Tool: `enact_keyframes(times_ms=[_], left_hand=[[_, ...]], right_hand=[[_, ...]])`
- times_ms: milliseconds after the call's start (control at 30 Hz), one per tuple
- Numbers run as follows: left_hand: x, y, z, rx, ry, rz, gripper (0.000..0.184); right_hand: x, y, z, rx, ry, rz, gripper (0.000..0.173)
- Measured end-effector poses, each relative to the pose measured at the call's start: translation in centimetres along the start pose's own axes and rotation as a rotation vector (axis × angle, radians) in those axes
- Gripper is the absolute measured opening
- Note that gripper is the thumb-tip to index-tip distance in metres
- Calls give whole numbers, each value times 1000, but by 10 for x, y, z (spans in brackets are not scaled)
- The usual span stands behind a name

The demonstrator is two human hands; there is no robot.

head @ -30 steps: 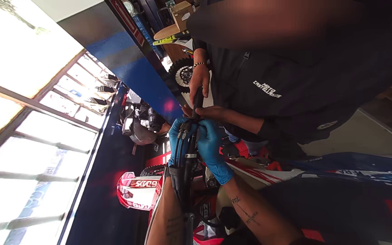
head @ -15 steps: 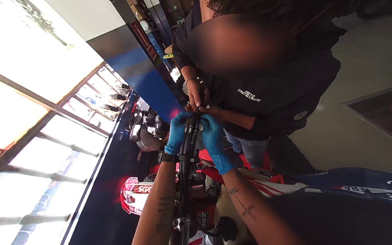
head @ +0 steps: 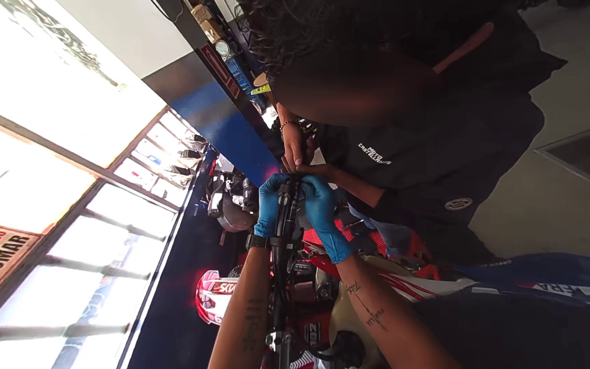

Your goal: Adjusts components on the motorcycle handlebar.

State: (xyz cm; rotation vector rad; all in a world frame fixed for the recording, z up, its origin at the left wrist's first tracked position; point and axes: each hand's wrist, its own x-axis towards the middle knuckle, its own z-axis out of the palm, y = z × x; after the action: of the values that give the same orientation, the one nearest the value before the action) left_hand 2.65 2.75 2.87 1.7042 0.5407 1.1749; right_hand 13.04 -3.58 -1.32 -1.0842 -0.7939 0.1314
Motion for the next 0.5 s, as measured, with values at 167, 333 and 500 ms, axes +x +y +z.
enact_keyframes(times_ms=[167,333,500], left_hand=[[-10,-2,5,-29,37,-3,15],[-8,-4,-4,-93,-65,-33,21],[-9,-1,11,-147,-12,-44,20]], right_hand=[[-4,3,0,87,-1,3,12],[-8,-5,4,239,23,128,13],[-12,-6,15,331,99,237,14]])
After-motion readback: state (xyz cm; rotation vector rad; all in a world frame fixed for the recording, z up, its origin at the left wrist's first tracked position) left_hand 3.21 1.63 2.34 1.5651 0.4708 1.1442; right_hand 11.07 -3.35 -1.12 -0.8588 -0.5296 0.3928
